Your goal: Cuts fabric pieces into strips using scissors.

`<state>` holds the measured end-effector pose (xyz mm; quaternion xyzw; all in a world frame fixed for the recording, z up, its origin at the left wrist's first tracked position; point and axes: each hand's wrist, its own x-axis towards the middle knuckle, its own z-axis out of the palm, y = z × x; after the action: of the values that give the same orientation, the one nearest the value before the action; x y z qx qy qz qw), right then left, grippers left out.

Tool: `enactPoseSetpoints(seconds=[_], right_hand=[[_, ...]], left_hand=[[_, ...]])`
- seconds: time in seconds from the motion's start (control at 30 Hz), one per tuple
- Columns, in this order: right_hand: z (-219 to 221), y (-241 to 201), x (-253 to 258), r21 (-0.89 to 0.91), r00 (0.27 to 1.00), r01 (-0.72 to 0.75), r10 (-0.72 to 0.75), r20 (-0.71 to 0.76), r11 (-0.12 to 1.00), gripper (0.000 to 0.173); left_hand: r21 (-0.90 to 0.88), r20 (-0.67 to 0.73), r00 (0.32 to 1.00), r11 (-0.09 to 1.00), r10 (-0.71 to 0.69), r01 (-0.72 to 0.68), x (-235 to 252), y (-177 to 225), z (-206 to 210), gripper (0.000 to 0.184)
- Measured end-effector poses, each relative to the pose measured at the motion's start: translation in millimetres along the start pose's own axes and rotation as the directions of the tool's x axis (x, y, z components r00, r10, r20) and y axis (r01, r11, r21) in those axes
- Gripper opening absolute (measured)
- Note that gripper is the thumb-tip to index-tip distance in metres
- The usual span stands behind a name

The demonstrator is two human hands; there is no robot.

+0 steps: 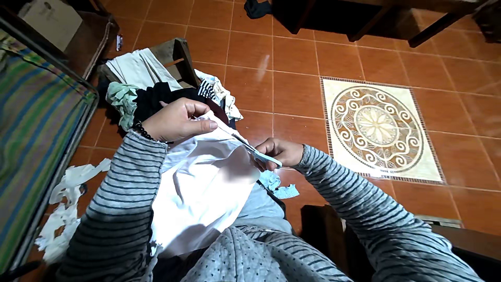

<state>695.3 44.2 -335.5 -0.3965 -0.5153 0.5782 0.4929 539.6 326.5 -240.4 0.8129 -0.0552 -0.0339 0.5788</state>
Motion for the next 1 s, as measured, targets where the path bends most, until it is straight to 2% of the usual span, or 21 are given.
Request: enactPoseSetpoints(seconds=[0.13,0.4,0.63,0.83,1.0], right_hand=[[2.5,-1.4,6.1,-0.001,0.999,0.029,-0.029,0.021,1.0,0.038],[-0.3,-2.6,4.7,0.003,1.0,-0.008,0.008,-0.015,1.0,0.024],[5.1,-4.2,11.5,-0.024,1.0,0.024,-0.024,-0.003,0.999,0.035],[3.0,-1.4,11.3,-0.035,0.998,0.011,-0.013,-0.06,0.999,0.03],[3.4,2.6,5.2,-0.024,0.999,0.02,-0.021,-0.031,0.999,0.033]], left_hand=[[-0.01,0.011,1.0,1.0,0.013,-0.013,4.6,0.8,5.4,0.009],[0.03,0.008,1.0,1.0,-0.003,0.003,4.0,4.6,2.7,0.009],[-0.019,0.025,1.0,1.0,0.02,-0.019,8.4,3.3,8.6,0.009],[0.016,-0.005,1.0,1.0,0.011,-0.011,4.4,3.2,6.0,0.006],[0.006,-0.041,0.998,0.999,0.037,-0.037,-3.6,-2.1,0.3,0.006]])
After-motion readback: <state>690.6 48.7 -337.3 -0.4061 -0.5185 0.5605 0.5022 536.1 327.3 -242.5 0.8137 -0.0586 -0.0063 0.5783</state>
